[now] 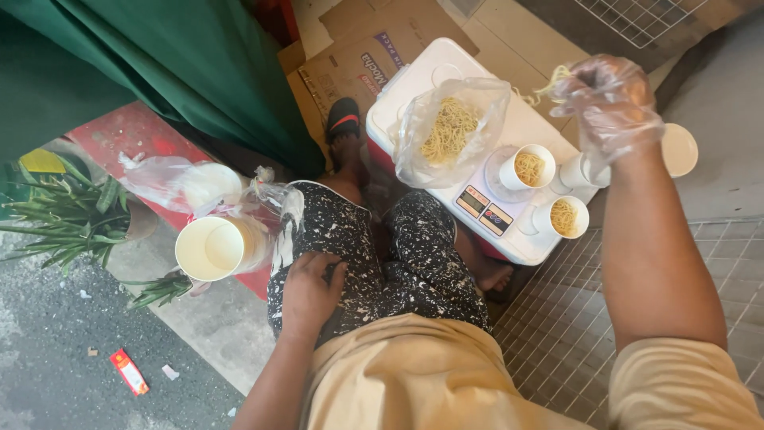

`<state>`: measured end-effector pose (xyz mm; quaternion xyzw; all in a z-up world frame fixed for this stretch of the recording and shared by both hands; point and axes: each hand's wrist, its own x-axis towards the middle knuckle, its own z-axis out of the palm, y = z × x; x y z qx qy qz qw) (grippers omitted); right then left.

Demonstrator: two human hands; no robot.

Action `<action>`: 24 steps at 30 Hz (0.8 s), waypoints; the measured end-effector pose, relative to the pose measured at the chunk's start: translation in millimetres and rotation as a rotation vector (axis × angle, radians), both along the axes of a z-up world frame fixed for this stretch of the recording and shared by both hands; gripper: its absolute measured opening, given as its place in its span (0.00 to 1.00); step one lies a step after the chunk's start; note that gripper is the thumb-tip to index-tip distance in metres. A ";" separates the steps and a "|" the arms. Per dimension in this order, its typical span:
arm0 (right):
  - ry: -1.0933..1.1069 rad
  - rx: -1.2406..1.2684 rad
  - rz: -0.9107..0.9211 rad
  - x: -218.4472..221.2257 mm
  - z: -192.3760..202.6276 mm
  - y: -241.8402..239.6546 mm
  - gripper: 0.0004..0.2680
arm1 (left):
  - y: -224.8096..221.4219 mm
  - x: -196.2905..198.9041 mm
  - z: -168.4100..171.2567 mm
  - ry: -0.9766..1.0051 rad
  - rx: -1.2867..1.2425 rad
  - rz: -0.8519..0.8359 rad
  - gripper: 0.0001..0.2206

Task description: Portioning cooked noodles from a bag into individual cups using a digital scale for consistent weight.

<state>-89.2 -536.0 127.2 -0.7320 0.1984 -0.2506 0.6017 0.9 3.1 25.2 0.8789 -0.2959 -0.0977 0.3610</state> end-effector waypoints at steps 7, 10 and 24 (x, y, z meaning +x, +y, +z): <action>0.360 0.270 -0.349 -24.6 4.2 -1.3 0.08 | 0.7 -0.9 -2.2 -0.016 -0.001 -0.001 0.08; 0.693 0.141 -0.410 -38.3 -29.4 -5.6 0.07 | 1.4 -0.4 -6.1 -0.028 -0.009 -0.005 0.08; 1.493 -1.371 0.533 -28.7 -86.9 -21.1 0.12 | -3.7 6.0 2.3 -0.044 -0.006 -0.001 0.07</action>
